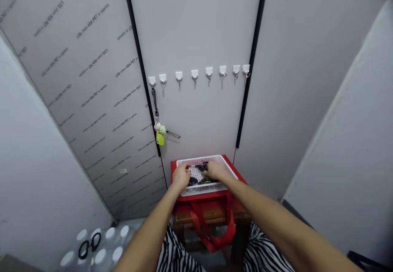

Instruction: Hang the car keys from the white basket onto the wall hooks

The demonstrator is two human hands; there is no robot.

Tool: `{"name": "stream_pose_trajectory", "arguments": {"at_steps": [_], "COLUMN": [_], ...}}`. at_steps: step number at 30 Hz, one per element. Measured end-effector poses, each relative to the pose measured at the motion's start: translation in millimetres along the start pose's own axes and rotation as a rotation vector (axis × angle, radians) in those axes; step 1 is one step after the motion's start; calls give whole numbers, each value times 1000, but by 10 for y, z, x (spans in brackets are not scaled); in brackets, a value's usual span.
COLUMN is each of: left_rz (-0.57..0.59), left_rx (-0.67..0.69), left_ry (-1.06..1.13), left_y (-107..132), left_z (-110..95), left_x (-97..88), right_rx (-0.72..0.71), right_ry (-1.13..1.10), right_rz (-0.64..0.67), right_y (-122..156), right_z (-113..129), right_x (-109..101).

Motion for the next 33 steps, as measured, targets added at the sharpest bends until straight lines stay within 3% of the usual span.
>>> {"name": "stream_pose_trajectory", "arguments": {"at_steps": [4,9,11,13,17,22,25,27,30,33], "left_rz": [39,57,64,80,90,84,218,331,400,285], "left_rx": [108,136,124,113,10,-198,-404,-505,-567,-596], "left_ry": [-262,-334,-323,-262,38,608,1000,1233,1390,1398], "left_y": [132,199,189,157,60,38,70,78,62,42], "left_z": [-90,-124,-116,-96,-59,-181,-296,-357,-393,-376], "left_x": [34,10,8,19,93,203,161,74,-66,-131], "right_rx": [51,45,63,88,116,80,-5,-102,-214,-264], "right_ry": [2,-74,-231,-552,-1093,-1324,-1551,-1735,-1849,-1830], "right_rz": [-58,-68,-156,-269,-360,-375,-366,-290,-168,-153], "right_y": [2,-11,-25,-39,-53,-19,48,114,227,312], "right_z": [154,152,89,16,-32,142,275,357,440,457], "right_x": [94,131,102,58,-30,-188,-287,-323,-314,-251]}}
Point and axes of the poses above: each hand's wrist, its own y-axis away from the middle knuckle, its own x-axis out of the palm, z = x × y, the point moved 2 cm from there along -y, towards the middle knuckle, and after that the axes turned 6 degrees about -y, right-handed, at the moved point
